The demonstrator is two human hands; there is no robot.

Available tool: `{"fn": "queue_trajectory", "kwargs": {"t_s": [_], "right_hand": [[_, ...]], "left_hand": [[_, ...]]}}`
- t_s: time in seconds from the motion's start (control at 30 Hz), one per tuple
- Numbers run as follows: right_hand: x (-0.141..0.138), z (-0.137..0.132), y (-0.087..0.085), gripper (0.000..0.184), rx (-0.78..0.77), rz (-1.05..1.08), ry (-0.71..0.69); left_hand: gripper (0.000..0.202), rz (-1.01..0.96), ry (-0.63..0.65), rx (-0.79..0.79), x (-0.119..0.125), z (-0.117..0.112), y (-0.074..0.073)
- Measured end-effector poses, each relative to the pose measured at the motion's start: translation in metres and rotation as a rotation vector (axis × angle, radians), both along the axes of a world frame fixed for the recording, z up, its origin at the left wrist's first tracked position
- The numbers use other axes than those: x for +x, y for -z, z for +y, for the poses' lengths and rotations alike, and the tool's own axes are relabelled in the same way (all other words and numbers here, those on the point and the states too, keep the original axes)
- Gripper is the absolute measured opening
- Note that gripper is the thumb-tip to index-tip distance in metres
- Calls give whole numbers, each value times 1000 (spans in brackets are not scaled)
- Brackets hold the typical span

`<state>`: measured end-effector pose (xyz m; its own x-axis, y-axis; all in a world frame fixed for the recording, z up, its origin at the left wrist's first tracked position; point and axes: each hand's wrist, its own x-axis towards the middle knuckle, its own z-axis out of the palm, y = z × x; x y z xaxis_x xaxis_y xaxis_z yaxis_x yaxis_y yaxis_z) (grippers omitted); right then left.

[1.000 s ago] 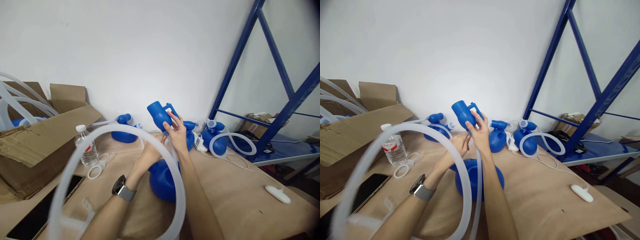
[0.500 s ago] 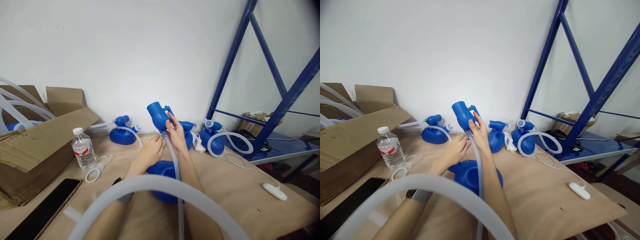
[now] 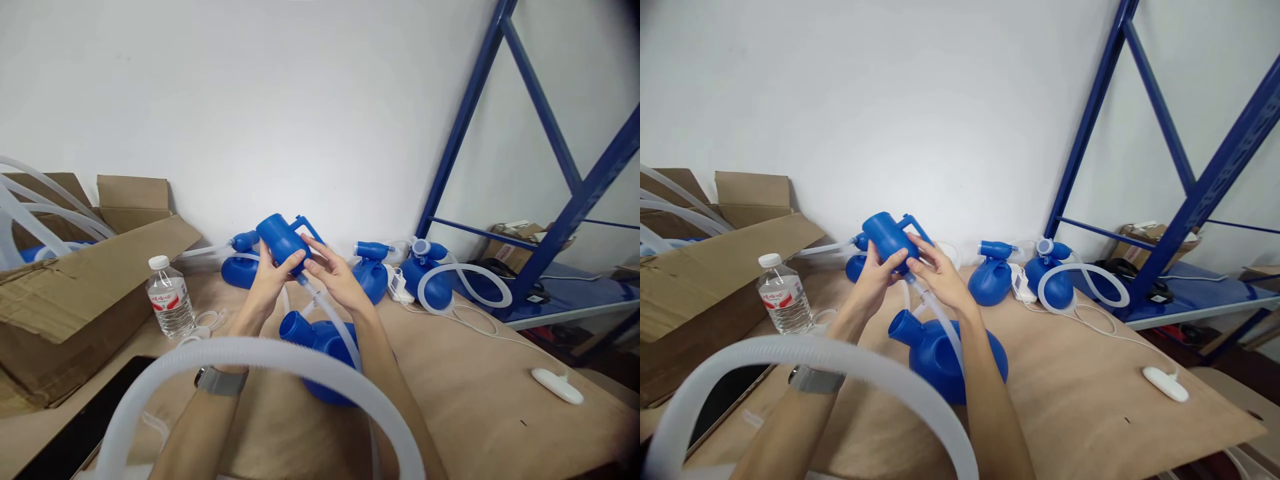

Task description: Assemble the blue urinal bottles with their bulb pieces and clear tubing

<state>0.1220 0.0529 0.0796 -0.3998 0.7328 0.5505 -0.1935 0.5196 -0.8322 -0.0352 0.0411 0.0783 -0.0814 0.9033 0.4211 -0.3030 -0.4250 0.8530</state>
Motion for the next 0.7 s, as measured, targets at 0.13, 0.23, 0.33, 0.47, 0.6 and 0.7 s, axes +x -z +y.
{"fn": "queue_trajectory", "kwargs": {"t_s": [0.13, 0.23, 0.33, 0.47, 0.6, 0.7], "right_hand": [[-4, -7, 4, 84, 18, -224, -70], [-7, -9, 6, 103, -81, -322, -68], [-8, -7, 7, 86, -119, -406, 44], [-3, -4, 4, 38, 72, -547, 225], [4, -11, -6, 37, 70, -554, 168], [4, -15, -11, 41, 39, -558, 89]], "left_hand": [[91, -63, -157, 6, -14, 4, -4], [107, -119, -245, 20, -18, 9, -3], [98, -77, -284, 61, -15, 12, 0], [71, -9, -399, 106, -17, 13, 2], [51, 44, -440, 74, -35, 10, -5], [44, 212, -499, 103, -50, 1, -14]]}}
